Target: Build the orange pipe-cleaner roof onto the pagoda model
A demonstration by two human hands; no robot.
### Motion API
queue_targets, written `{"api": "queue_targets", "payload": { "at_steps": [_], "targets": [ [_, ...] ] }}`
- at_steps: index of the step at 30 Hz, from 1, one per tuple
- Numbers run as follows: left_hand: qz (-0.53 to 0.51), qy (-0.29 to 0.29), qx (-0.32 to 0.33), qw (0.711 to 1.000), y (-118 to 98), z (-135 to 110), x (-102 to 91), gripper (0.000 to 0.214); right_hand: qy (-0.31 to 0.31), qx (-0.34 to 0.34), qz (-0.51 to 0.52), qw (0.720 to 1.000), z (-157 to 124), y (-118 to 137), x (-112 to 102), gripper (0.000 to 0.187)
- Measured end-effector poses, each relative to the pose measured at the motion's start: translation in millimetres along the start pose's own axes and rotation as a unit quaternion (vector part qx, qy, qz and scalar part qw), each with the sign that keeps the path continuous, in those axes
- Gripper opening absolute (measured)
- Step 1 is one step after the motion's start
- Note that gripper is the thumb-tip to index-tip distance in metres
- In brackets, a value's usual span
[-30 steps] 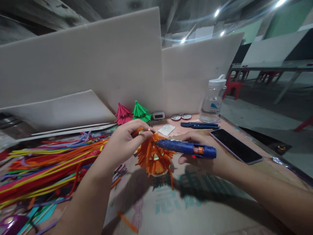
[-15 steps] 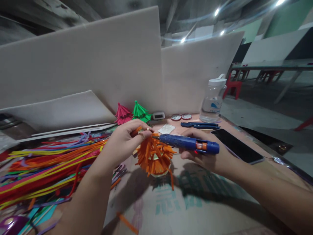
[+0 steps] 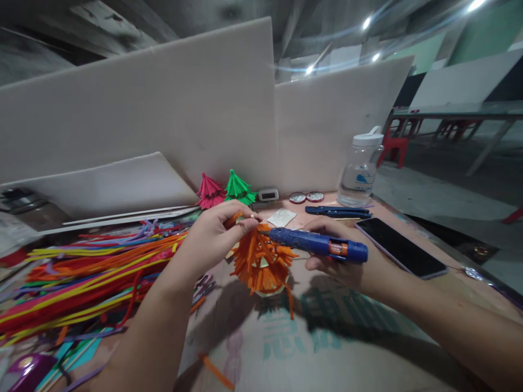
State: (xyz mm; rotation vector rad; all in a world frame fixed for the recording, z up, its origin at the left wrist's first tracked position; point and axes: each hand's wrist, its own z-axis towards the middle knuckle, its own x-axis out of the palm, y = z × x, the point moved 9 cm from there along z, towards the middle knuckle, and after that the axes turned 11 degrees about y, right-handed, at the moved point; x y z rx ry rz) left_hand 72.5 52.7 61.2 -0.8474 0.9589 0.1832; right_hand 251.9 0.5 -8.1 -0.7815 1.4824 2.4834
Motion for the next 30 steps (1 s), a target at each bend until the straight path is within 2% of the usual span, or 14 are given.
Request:
{"api": "queue_targets", "payload": {
  "at_steps": [8, 14, 20, 30],
  "targets": [
    [0.01, 0.0, 0.005, 1.0, -5.1, -1.4, 1.7, 0.016, 0.014, -0.004, 0.014, 1.0, -1.0, -3.2, 1.8, 0.046],
    [0.005, -0.005, 0.007, 1.0, -2.6, 0.1, 0.3, 0.017, -0.024, -0.022, -0.036, 0.999, -2.3, 5.9, -5.6, 0.045],
    [-0.006, -0.006, 0.002, 1.0, 2.9, 0.9, -0.1, 0.017, 0.036, -0.013, -0.048, 0.998, -1.3, -1.3, 1.0, 0.043],
    [-0.006, -0.01, 0.004, 1.0, 1.9, 1.0, -0.8, 0.018, 0.069, -0.003, -0.065, 0.996, -0.8, 5.0, 9.0, 0.042]
  ]
}}
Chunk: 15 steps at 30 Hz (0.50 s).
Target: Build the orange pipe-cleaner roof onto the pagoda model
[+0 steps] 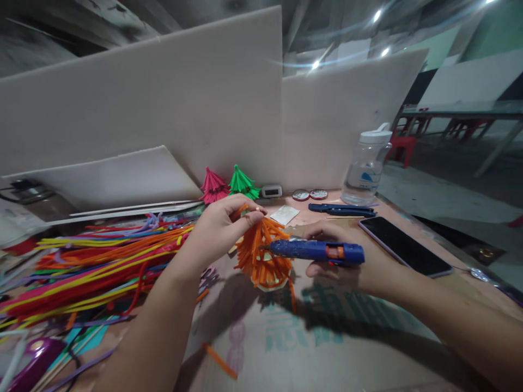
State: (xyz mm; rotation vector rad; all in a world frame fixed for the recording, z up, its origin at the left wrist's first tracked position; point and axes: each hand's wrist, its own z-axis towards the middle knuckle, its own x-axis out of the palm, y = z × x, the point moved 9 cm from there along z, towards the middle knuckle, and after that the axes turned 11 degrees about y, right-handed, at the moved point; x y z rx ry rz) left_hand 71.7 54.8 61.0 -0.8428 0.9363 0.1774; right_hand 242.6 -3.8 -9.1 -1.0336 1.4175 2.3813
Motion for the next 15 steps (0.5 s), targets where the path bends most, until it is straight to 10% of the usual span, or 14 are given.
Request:
{"api": "queue_targets", "payload": {
  "at_steps": [15],
  "targets": [
    [-0.001, -0.003, -0.006, 1.0, 1.7, 0.4, 0.4, 0.018, 0.011, -0.031, -0.072, 0.997, -0.9, 2.6, -0.6, 0.035]
  ]
}}
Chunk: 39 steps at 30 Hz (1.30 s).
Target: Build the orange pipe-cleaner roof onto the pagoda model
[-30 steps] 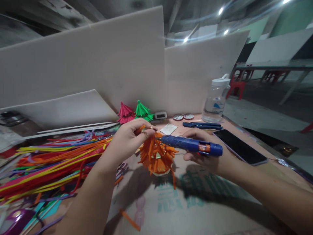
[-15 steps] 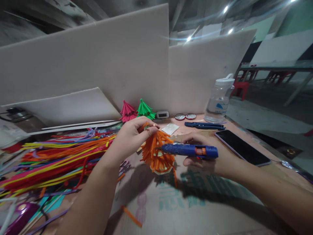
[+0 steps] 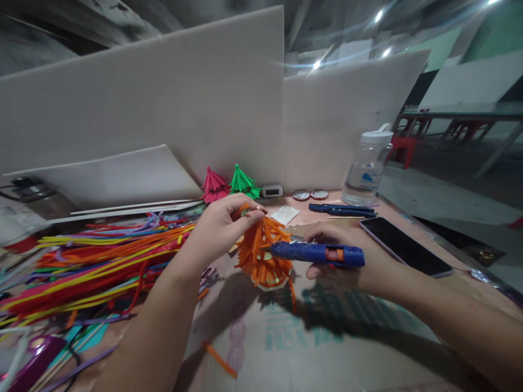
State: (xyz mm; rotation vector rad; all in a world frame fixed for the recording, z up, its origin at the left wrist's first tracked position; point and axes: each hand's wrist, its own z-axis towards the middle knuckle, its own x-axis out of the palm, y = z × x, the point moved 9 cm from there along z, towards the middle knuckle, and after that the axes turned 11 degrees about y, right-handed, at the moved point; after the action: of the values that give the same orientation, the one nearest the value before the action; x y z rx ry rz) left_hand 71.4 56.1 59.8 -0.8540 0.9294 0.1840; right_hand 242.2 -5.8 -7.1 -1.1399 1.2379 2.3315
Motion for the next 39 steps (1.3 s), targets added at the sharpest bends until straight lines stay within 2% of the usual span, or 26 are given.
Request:
{"api": "queue_targets", "payload": {
  "at_steps": [11, 18, 22, 26, 30, 33, 36, 39],
  "targets": [
    [0.005, 0.002, -0.001, 1.0, 0.9, -0.8, 1.0, 0.02, 0.001, -0.004, 0.019, 1.0, 0.7, 2.1, -1.4, 0.032],
    [0.001, 0.007, -0.003, 1.0, -0.1, -0.4, -0.4, 0.019, 0.031, -0.003, 0.0, 1.0, 1.6, 1.1, 0.2, 0.032],
    [-0.001, 0.008, -0.005, 1.0, 0.5, -0.4, -0.4, 0.018, 0.012, -0.008, 0.031, 0.999, 2.9, 4.1, -2.8, 0.03],
    [-0.007, 0.015, -0.014, 1.0, 4.0, -0.1, 2.2, 0.021, -0.05, -0.004, 0.112, 0.992, 0.3, 2.0, -12.4, 0.031],
    [-0.023, -0.001, -0.022, 1.0, 10.5, 0.0, -1.0, 0.024, -0.117, 0.039, 0.152, 0.981, -2.6, -21.9, -25.8, 0.03],
    [-0.113, -0.062, -0.03, 0.991, 18.8, -4.8, -17.9, 0.033, -0.113, 0.082, 0.135, 0.981, 10.5, -55.5, -32.2, 0.031],
    [-0.259, -0.101, -0.035, 0.96, 23.0, -13.7, -34.7, 0.035, -0.137, 0.162, 0.045, 0.976, 33.0, -103.6, -43.1, 0.039],
    [-0.396, -0.103, -0.023, 0.912, 13.7, -22.0, -45.6, 0.028, -0.122, 0.195, 0.05, 0.972, 62.3, -145.6, -35.9, 0.033]
  ]
}}
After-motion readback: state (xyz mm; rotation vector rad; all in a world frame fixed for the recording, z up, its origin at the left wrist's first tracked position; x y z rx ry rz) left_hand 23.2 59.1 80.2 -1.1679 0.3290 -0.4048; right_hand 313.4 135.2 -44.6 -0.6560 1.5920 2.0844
